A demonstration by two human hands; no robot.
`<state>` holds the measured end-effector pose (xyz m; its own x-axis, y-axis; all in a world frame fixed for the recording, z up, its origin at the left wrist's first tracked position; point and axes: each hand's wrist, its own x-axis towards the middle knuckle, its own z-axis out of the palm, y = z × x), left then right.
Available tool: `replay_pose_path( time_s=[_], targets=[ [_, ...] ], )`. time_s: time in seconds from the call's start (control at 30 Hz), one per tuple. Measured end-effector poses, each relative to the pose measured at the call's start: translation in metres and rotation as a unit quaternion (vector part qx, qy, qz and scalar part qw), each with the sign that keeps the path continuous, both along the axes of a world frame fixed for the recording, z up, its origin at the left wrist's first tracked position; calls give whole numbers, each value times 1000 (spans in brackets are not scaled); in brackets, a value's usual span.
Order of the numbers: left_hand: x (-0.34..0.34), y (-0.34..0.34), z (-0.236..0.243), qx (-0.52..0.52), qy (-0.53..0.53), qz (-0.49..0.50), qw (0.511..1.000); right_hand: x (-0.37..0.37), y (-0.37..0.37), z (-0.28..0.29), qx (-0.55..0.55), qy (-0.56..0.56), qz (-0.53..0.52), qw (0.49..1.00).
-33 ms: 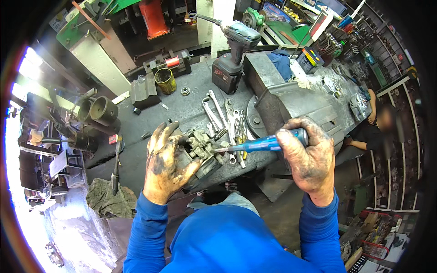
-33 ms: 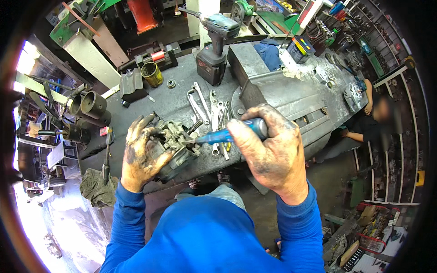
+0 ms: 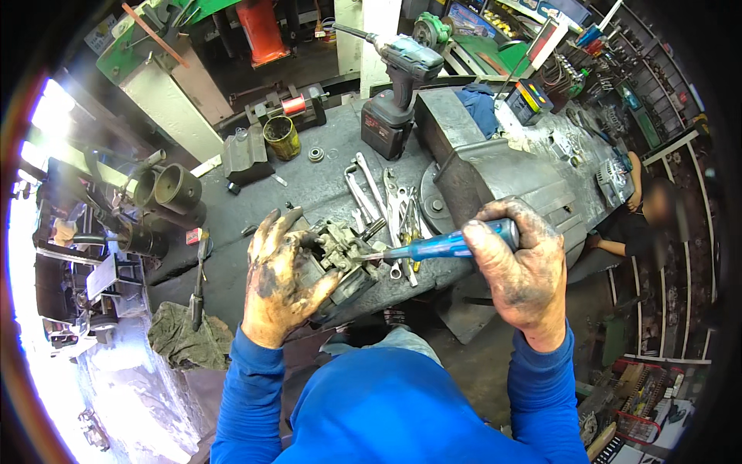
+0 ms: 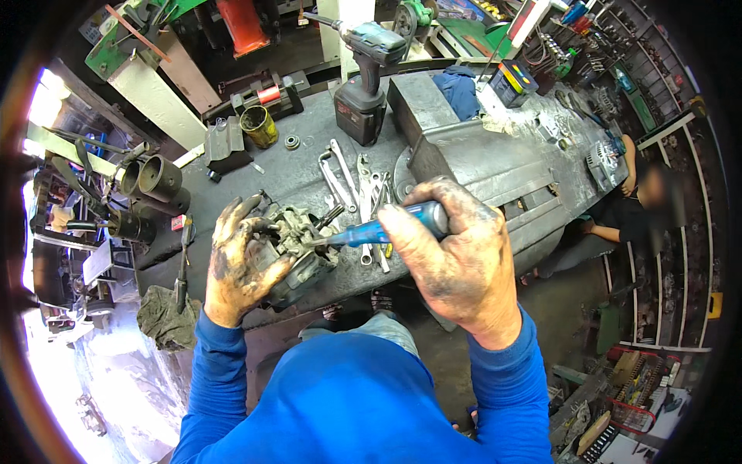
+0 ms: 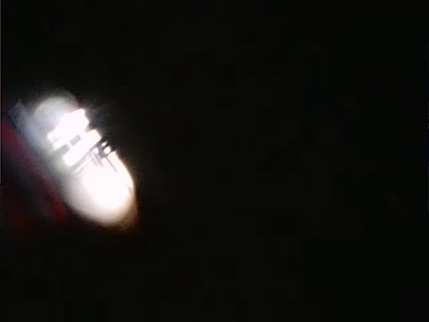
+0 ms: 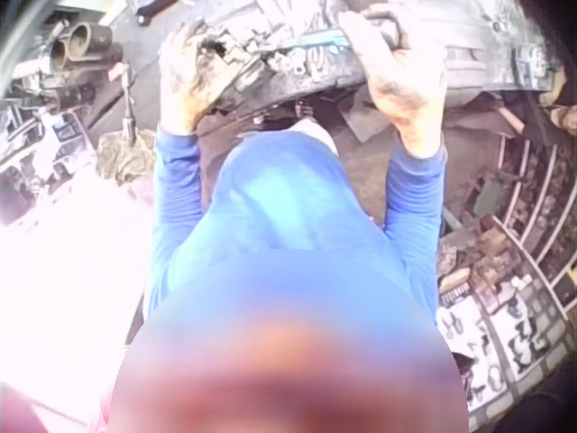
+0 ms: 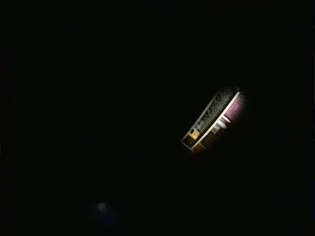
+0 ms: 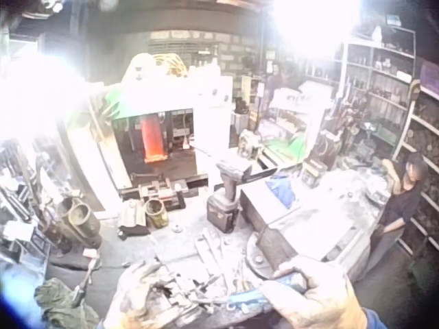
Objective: The person disassembles a small engine component on a workbench, using a screwdriver and wrench to remove fasteners and separate parts. The person then retrieves a hammer and a power drill from the wall and workbench, placing them back down after brief handling.
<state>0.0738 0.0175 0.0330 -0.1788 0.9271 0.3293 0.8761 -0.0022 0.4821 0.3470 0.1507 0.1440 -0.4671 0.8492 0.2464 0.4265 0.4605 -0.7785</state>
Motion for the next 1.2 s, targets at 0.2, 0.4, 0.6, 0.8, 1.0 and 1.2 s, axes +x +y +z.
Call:
replay_pose_path(
  time_s=[0.2,0.4,0.6,0.8,1.0,1.2],
  targets=[
    [1,7,4,-2,2,1,1000,-13,8,-1,80,12,118,990],
    [2,8,8,-16,4,6,1000,-21,31,-6,306,24,194,932],
    [2,8,5,-7,-9,9,1000,-25,20,0,117,76,194,971],
    [2,7,5,-1,-20,12,1000,-28,24,-1,210,69,187,957],
    [7,6,9,-2,29,34,999,-29,28,6,229,127,161,951],
    [10,8,15,4,42,38,998,-33,51,-30,203,85,141,965]
  ],
)
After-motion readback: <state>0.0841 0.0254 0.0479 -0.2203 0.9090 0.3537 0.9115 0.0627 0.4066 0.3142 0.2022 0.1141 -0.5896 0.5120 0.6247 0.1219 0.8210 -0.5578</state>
